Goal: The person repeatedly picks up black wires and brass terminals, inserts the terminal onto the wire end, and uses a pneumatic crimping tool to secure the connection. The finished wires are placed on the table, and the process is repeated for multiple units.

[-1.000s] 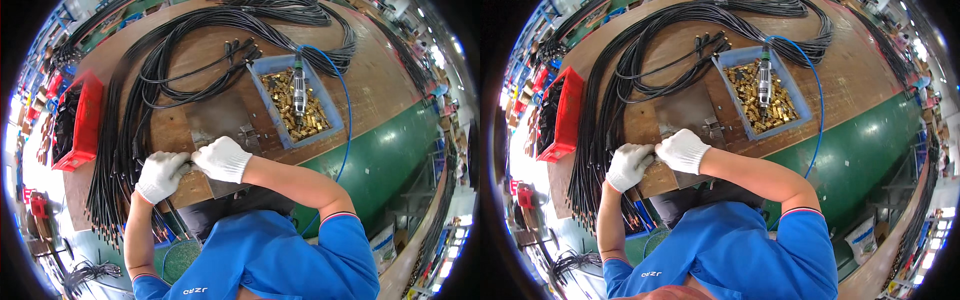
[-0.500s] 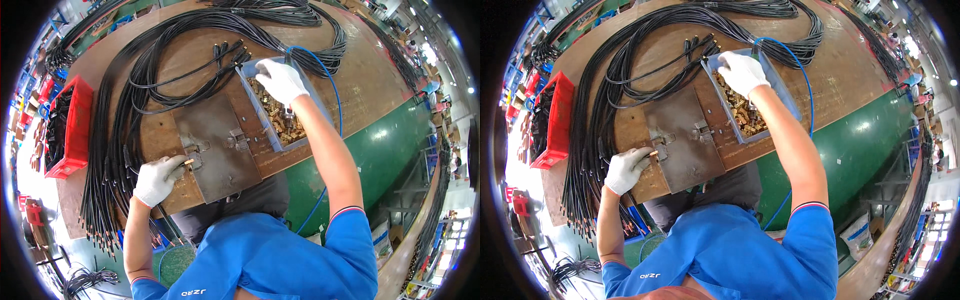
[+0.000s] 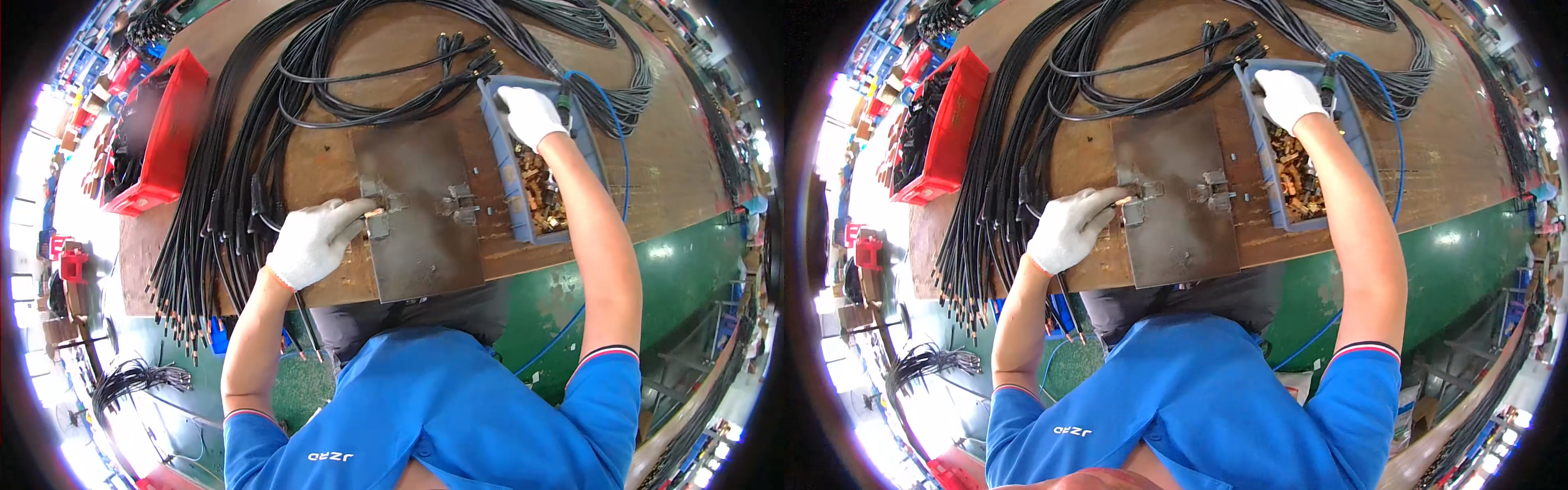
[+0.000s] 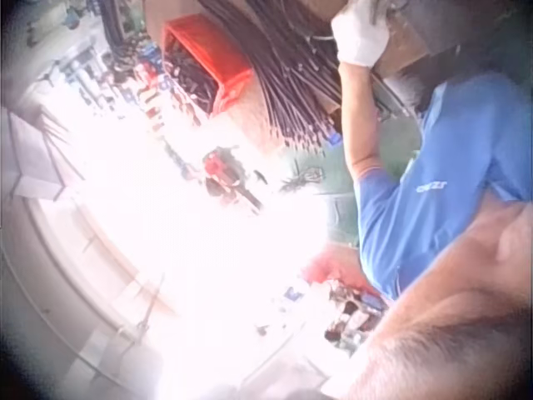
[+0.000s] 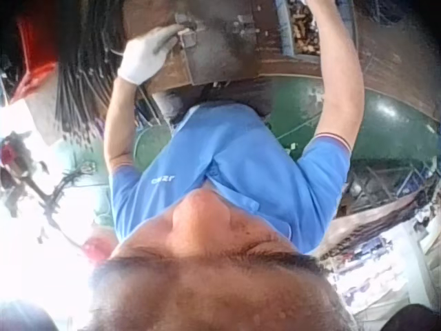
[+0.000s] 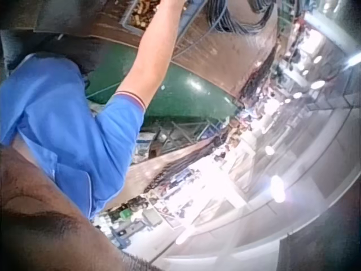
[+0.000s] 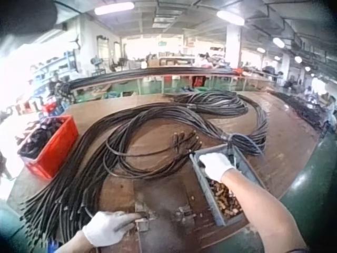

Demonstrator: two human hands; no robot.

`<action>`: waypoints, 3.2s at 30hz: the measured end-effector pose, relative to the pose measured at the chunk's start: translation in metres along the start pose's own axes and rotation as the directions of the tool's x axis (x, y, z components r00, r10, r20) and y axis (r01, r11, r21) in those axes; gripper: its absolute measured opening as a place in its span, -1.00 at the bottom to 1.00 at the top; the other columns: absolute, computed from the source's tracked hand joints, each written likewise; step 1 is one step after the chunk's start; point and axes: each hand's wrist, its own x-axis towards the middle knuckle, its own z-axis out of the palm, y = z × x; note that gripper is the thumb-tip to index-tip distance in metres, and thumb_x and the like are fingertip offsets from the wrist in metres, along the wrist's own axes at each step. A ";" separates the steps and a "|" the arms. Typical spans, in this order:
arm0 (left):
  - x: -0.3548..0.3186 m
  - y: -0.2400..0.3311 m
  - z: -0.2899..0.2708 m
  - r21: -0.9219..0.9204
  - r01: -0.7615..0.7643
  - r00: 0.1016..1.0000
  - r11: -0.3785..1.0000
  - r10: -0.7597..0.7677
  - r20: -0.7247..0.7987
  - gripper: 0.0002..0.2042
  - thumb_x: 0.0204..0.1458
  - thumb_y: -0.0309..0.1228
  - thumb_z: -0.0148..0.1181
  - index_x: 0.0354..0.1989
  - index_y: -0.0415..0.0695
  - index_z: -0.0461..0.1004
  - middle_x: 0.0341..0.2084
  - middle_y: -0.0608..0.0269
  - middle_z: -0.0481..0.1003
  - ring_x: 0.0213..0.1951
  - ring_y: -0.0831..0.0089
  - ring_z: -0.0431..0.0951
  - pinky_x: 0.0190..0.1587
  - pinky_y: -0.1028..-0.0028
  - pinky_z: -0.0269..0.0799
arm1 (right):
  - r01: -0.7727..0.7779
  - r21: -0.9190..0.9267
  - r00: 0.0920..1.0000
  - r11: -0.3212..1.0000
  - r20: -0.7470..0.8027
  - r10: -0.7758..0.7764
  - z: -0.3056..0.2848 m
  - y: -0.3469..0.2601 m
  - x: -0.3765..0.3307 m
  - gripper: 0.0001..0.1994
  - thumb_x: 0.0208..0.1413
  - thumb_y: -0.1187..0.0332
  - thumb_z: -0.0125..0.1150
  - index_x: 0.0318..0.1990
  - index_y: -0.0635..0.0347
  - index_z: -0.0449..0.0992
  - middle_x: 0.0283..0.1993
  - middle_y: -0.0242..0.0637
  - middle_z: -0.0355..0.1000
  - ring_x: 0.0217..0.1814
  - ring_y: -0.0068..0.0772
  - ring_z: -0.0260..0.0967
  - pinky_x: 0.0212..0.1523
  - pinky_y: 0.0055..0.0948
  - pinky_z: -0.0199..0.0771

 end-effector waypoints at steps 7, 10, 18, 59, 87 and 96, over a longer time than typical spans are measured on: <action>0.000 -0.005 0.005 -0.005 -0.036 0.999 0.999 0.036 0.001 -0.61 0.23 -0.40 0.29 0.25 0.09 0.61 -0.37 0.09 0.59 -0.31 0.05 0.67 -0.25 0.16 0.58 | -0.074 0.975 0.907 0.208 -0.021 0.421 -0.051 -0.035 -0.024 -0.78 0.33 0.36 0.12 -0.02 0.22 0.62 -0.11 -0.16 0.66 -0.15 -0.20 0.70 -0.13 -0.27 0.73; 0.001 -0.003 0.003 -0.030 -0.044 0.999 0.999 0.044 -0.008 -0.57 0.21 -0.50 0.26 0.27 0.05 0.60 -0.41 0.05 0.56 -0.33 0.02 0.66 -0.24 0.15 0.57 | -0.053 0.979 0.971 -0.198 0.097 0.218 -0.061 -0.063 -0.057 -0.84 0.34 0.44 0.15 -0.04 0.29 0.59 -0.14 -0.16 0.63 -0.22 -0.28 0.69 -0.18 -0.26 0.80; 0.002 -0.001 0.001 -0.032 -0.033 0.995 0.999 0.030 -0.094 -0.55 0.20 -0.52 0.27 0.29 0.02 0.60 -0.42 0.06 0.54 -0.36 0.02 0.63 -0.28 0.17 0.55 | -0.286 0.699 0.931 -0.656 0.364 -0.019 -0.011 -0.175 -0.123 -0.67 0.34 0.51 0.28 0.21 0.40 0.55 -0.04 -0.13 0.66 -0.10 -0.29 0.70 -0.07 -0.28 0.79; -0.006 -0.016 0.018 0.068 -0.005 0.987 0.998 0.016 -0.161 -0.79 0.23 -0.29 0.33 -0.01 -0.03 0.67 -0.37 0.12 0.61 -0.31 0.07 0.69 -0.25 0.17 0.60 | -0.336 0.941 0.942 -0.024 0.337 0.006 0.005 -0.213 -0.109 -0.80 0.41 0.43 0.29 0.06 0.33 0.67 -0.06 -0.35 0.67 -0.03 -0.63 0.56 0.06 -0.56 0.56; -0.003 -0.039 0.031 0.120 0.024 0.981 0.993 -0.001 -0.193 -0.83 0.22 -0.27 0.32 -0.09 0.01 0.68 -0.38 0.16 0.60 -0.32 0.07 0.68 -0.25 0.16 0.60 | 0.022 0.760 0.998 0.649 0.018 -0.055 0.014 -0.216 -0.083 -0.81 0.25 0.27 0.42 -0.08 0.13 0.74 -0.08 -0.11 0.66 -0.04 0.03 0.65 -0.01 -0.18 0.63; -0.001 -0.043 0.036 0.130 0.037 0.981 0.991 -0.011 -0.194 -0.84 0.20 -0.29 0.34 -0.08 0.03 0.69 -0.37 0.17 0.60 -0.32 0.08 0.69 -0.25 0.17 0.60 | 0.051 0.715 0.998 0.698 -0.013 -0.060 0.013 -0.221 -0.083 -0.81 0.20 0.31 0.43 -0.09 0.14 0.73 -0.08 -0.13 0.66 -0.07 0.00 0.65 -0.04 -0.18 0.64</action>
